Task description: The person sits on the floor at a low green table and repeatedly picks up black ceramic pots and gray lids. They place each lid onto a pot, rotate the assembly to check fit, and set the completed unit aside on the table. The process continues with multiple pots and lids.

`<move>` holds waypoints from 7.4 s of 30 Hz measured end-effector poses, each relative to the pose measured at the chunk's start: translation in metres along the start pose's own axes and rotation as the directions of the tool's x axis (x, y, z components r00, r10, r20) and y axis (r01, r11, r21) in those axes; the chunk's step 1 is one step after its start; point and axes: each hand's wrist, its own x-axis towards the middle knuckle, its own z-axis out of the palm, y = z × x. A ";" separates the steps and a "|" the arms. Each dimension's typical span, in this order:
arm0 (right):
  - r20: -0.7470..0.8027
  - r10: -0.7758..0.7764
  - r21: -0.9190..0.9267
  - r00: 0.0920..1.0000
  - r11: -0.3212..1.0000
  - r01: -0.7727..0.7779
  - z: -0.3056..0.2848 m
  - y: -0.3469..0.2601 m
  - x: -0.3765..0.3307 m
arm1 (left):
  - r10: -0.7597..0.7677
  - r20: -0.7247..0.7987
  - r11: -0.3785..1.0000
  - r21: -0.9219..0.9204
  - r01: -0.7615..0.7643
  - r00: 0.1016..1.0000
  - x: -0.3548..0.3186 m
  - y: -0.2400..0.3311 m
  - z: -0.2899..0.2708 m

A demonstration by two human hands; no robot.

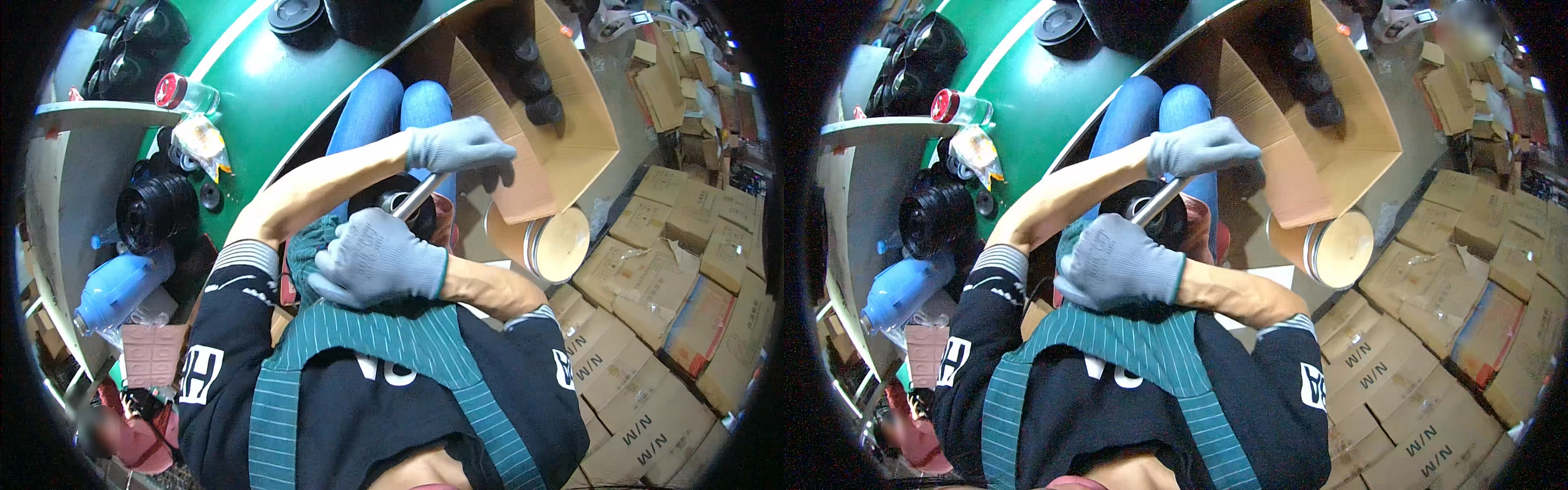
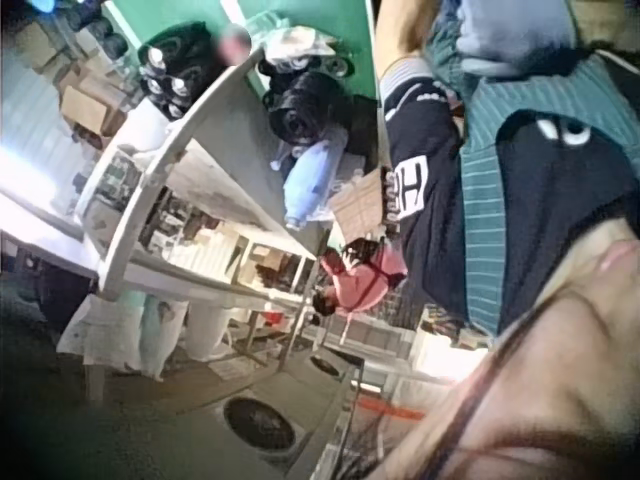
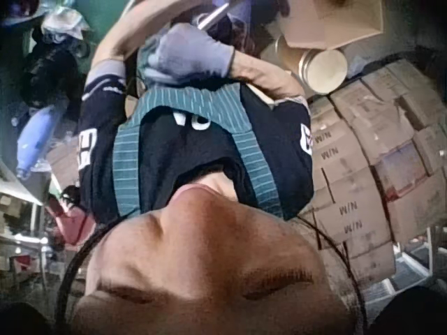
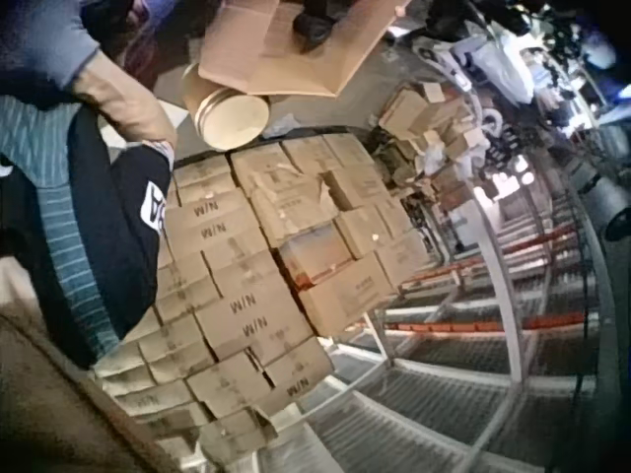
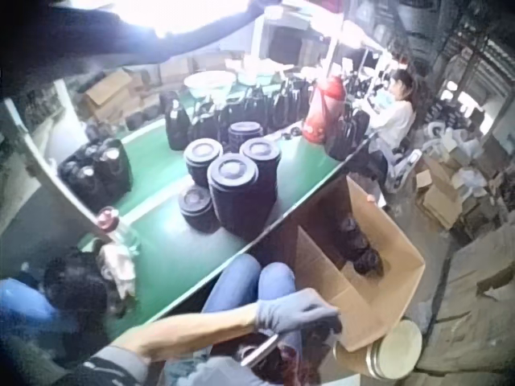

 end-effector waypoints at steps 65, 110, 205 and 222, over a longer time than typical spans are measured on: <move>-0.639 0.111 0.352 0.761 0.922 0.161 -0.044 0.140 0.116 | 0.365 -0.727 -0.226 0.536 0.813 0.581 -0.301 0.173 -0.266; -0.626 0.016 0.230 0.780 0.959 0.165 -0.045 0.152 0.080 | -0.200 -0.916 0.965 -0.122 0.231 0.349 -0.286 0.018 -0.030; -0.628 0.490 0.745 0.605 0.604 0.284 -0.014 0.063 -0.037 | 0.005 -0.903 0.873 0.213 0.439 0.429 -0.269 0.025 -0.006; -0.694 0.473 0.697 0.543 0.629 0.343 -0.003 0.086 -0.064 | 0.000 -0.768 0.867 0.319 0.382 0.640 -0.201 0.084 0.005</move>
